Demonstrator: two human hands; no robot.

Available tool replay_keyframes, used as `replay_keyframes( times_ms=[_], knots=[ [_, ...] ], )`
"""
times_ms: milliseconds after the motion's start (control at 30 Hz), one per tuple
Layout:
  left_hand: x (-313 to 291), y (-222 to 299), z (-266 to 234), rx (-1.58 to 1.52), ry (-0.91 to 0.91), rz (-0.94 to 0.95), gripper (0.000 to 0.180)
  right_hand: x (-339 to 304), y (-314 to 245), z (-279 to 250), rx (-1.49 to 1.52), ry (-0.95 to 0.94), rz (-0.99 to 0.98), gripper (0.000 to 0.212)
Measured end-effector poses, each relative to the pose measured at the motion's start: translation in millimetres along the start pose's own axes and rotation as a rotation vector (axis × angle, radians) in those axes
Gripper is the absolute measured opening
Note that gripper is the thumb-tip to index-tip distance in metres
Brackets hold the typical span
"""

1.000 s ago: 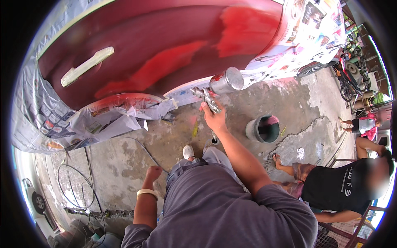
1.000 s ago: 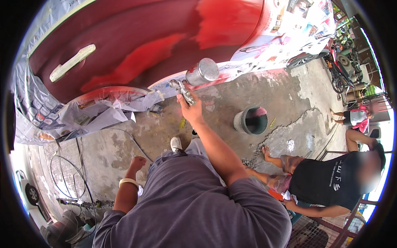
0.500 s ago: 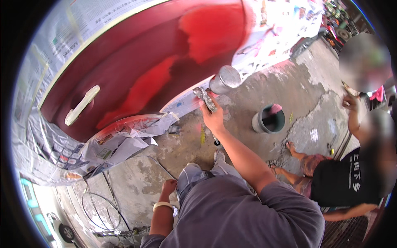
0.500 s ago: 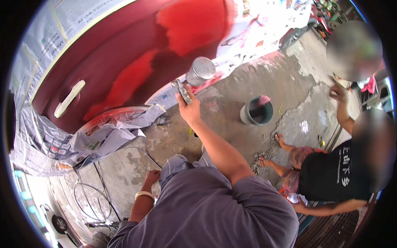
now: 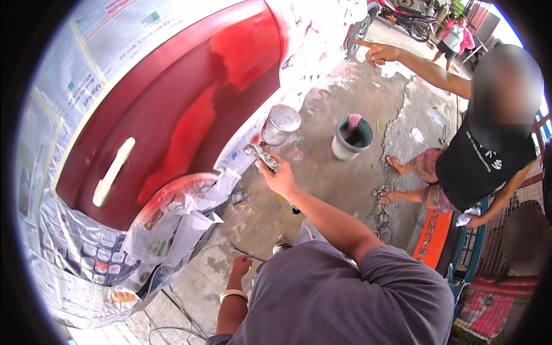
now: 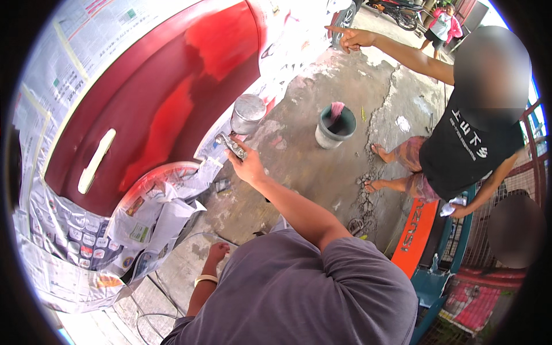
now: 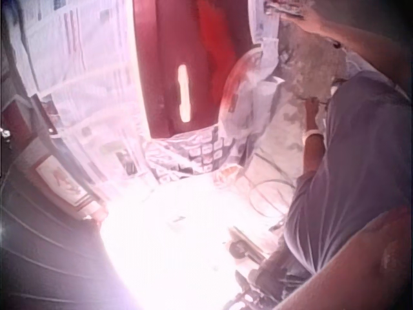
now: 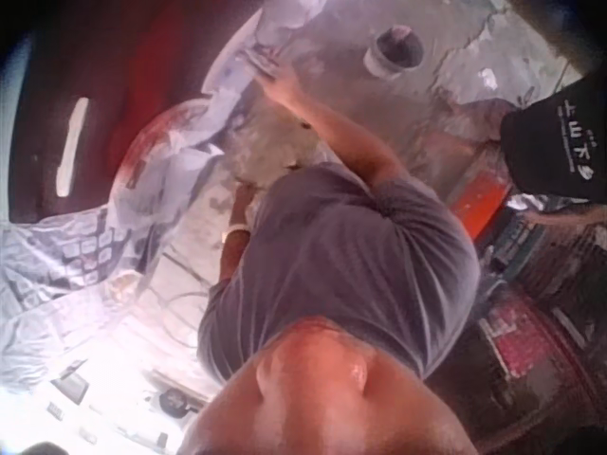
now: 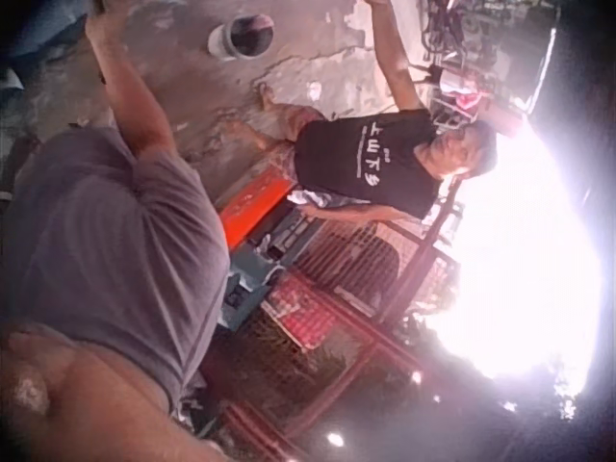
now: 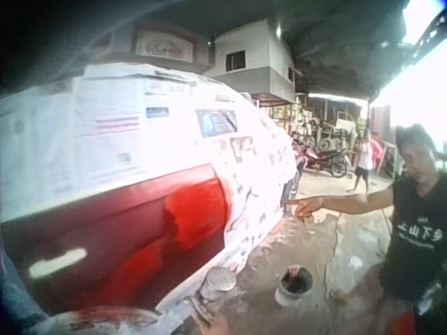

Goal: The person prepares red paint and uses a spray gun to apply it to a car door that is masked with newspaper. They walk to the work area, then repeatedly spray the door surface in overlapping passes while another person stands nearby.

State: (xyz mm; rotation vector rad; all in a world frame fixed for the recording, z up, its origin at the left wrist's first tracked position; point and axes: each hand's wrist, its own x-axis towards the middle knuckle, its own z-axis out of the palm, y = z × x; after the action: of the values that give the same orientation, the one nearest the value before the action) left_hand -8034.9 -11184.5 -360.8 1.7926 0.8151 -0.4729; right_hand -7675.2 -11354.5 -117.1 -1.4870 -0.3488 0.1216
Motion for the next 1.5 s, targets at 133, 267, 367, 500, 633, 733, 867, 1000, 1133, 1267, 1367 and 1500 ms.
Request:
replay_keyframes(
  times_ms=[133,267,367,500,633,733,867,1000,1133,1267,1367,1500],
  knots=[
    [-55,-114,-12,-0.05,-0.041,-0.204,0.017,-54,-3,17,-0.015,0.009,0.087,0.048],
    [-96,-253,-43,0.701,-0.185,0.192,0.015,-66,9,52,0.012,0.037,-0.078,0.046],
    [-130,-189,-41,0.147,-0.05,-0.411,0.016,-98,-5,48,0.034,0.085,-0.001,0.043],
    [-144,-158,-32,0.033,0.011,-0.41,0.024,-100,-20,63,0.072,0.059,0.023,0.043],
    [-97,-173,-21,0.085,0.007,-0.212,0.029,-101,-26,63,0.085,0.051,0.017,0.043],
    [-60,-190,-7,-0.067,0.062,-0.048,0.029,-102,-24,68,0.097,0.044,0.068,0.043],
    [-82,-102,-5,-0.017,0.071,-0.016,0.031,-103,-22,71,0.108,0.0,0.014,0.043],
    [-82,-134,-8,0.163,0.081,0.07,0.03,-111,-35,77,0.094,-0.031,0.038,0.044],
    [-101,-138,-14,0.227,0.065,-0.087,0.029,-118,-44,74,0.089,-0.076,0.076,0.046],
    [-104,-126,-24,-0.046,-0.014,-0.204,0.03,-125,-70,69,0.069,-0.091,0.182,0.05],
    [-89,-51,-48,-0.353,-0.105,-0.075,0.036,-121,-80,52,0.057,-0.113,0.163,0.049],
    [-141,208,-93,-0.901,-0.463,0.645,0.095,-97,-88,43,0.061,-0.11,0.222,0.047]
  ],
)
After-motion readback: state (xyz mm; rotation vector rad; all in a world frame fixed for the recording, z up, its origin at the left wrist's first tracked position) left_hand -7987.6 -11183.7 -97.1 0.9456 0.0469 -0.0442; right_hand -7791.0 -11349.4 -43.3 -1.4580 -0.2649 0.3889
